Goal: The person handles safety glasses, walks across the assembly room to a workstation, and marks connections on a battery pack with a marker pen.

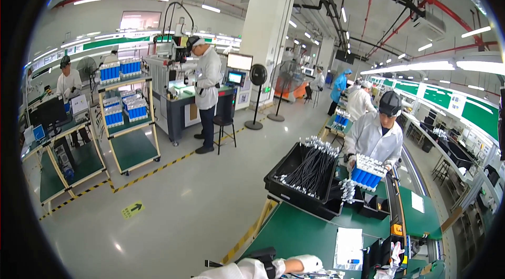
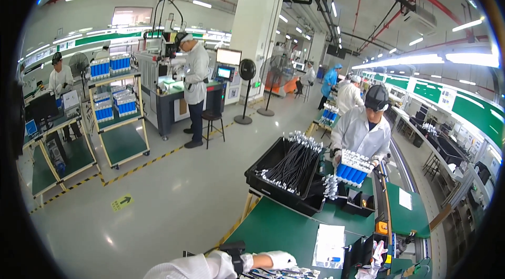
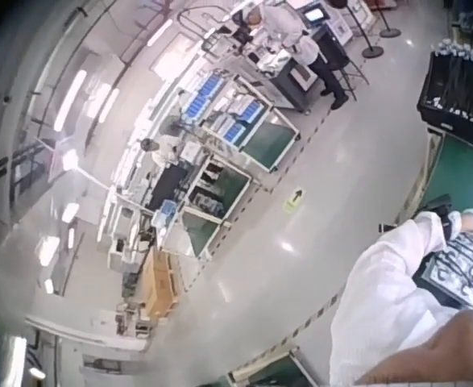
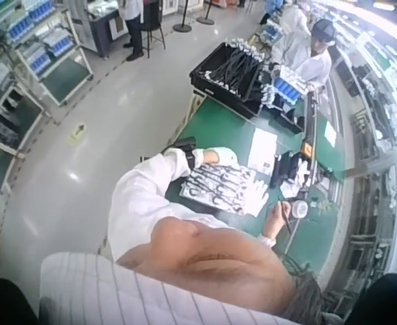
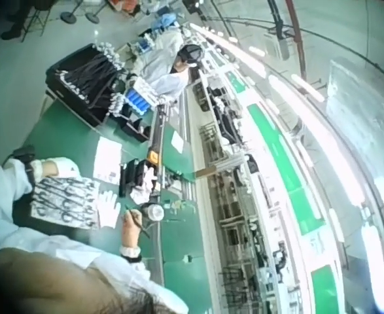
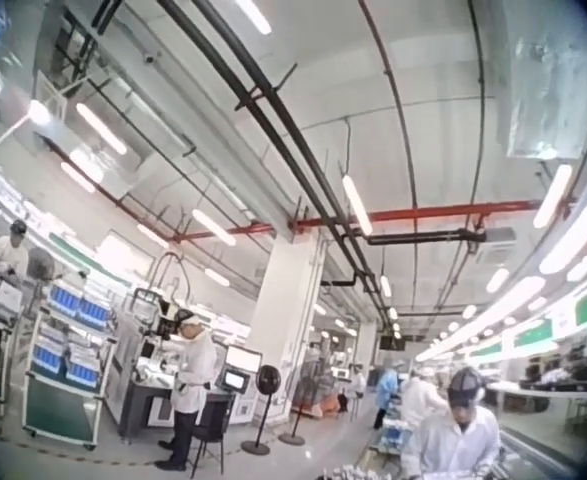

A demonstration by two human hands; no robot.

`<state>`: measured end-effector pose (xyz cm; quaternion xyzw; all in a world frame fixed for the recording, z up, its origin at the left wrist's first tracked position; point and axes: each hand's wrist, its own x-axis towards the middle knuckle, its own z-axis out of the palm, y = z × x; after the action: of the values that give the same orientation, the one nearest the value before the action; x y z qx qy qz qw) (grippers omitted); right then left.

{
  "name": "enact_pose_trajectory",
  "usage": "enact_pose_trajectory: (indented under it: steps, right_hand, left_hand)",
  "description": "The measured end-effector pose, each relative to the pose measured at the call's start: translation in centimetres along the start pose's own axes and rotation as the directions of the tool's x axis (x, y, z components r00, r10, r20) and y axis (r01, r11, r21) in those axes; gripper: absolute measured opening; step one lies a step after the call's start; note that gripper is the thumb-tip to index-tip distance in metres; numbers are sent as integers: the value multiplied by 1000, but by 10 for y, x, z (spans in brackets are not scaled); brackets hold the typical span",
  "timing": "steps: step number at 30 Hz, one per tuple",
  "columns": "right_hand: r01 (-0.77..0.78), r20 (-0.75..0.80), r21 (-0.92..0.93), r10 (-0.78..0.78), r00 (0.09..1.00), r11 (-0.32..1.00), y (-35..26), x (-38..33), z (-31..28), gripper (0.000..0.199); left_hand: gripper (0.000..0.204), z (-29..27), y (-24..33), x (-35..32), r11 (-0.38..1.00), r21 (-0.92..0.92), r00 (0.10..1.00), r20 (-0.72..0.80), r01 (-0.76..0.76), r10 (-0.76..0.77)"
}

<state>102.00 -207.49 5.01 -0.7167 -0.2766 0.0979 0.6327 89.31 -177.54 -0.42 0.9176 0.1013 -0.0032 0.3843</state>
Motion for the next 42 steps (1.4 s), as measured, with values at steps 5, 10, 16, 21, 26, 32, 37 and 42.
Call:
enact_pose_trajectory:
  steps: [5,10,16,21,26,32,37,42]
  right_hand:
    - [239,81,-227,-226,971,944,-6,-2,2,23]
    - [232,86,-198,-219,972,953,-3,6,1,12]
    - [212,99,-84,-204,974,974,1,5,-7,8]
    - [113,91,16,-114,989,993,7,2,-11,8]
    - [26,54,115,-33,998,993,1,1,-12,8]
    - [138,59,-56,-135,989,989,-1,8,-11,7]
    - [-8,77,71,3,997,997,12,12,-11,5]
    - [-289,77,359,281,957,887,11,14,-7,4]
  left_hand:
    - [44,1,59,-30,940,215,958,-172,265,-230]
    - [38,22,51,-24,912,265,915,-343,311,-212]
    - [37,33,56,-20,838,397,883,-429,373,-190]
    - [36,32,63,-19,811,424,893,-375,404,-249]
    - [33,34,66,-13,796,437,893,-359,419,-273]
    - [32,30,73,-10,781,423,875,-366,459,-316]
    - [36,32,75,-12,817,377,878,-376,436,-296]
    - [36,33,91,-13,796,275,823,-374,539,-428]
